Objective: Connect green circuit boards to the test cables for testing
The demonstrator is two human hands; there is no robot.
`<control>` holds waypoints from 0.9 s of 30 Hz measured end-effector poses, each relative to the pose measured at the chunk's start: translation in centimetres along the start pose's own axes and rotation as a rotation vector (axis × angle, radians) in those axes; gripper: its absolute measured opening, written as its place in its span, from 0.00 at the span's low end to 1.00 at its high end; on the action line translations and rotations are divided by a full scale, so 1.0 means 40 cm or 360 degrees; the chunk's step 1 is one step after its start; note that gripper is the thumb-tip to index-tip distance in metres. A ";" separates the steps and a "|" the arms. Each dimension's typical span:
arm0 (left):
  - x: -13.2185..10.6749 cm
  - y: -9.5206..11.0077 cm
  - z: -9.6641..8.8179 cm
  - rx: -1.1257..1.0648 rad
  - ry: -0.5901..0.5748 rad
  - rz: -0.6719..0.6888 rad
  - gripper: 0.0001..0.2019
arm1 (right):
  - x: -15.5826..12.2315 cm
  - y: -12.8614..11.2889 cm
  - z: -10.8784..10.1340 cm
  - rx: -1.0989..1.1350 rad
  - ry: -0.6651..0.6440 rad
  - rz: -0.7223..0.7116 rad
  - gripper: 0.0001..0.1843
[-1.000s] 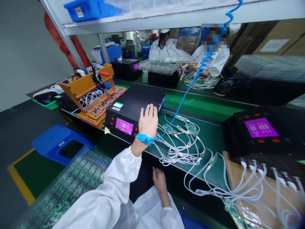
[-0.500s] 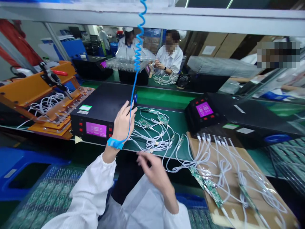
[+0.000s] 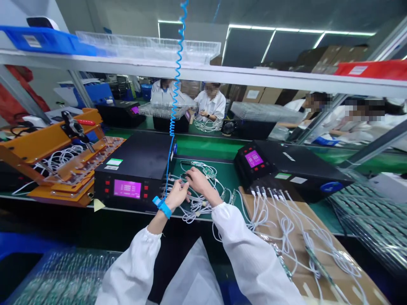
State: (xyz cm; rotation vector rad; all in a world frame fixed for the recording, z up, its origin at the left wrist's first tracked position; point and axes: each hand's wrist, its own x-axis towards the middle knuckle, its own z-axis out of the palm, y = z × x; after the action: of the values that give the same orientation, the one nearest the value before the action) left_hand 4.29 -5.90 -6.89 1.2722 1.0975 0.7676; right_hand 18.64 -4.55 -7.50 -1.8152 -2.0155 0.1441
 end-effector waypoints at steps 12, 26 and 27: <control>0.033 0.031 0.037 -0.0211 -0.0004 0.0234 0.17 | -0.054 0.008 -0.044 0.0107 0.0107 0.0012 0.10; 0.076 0.006 0.094 0.0791 0.0116 0.0617 0.13 | 0.030 0.086 -0.075 0.1866 0.0561 0.0542 0.06; 0.083 0.008 0.102 0.0851 0.0086 0.0629 0.14 | 0.033 0.088 -0.077 0.1977 0.0550 0.0578 0.05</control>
State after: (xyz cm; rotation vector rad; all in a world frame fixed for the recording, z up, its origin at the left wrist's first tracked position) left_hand 9.26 -4.23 -7.50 1.9710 1.1515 0.8304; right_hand 22.98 -3.37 -5.65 -1.1841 -0.8979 0.8844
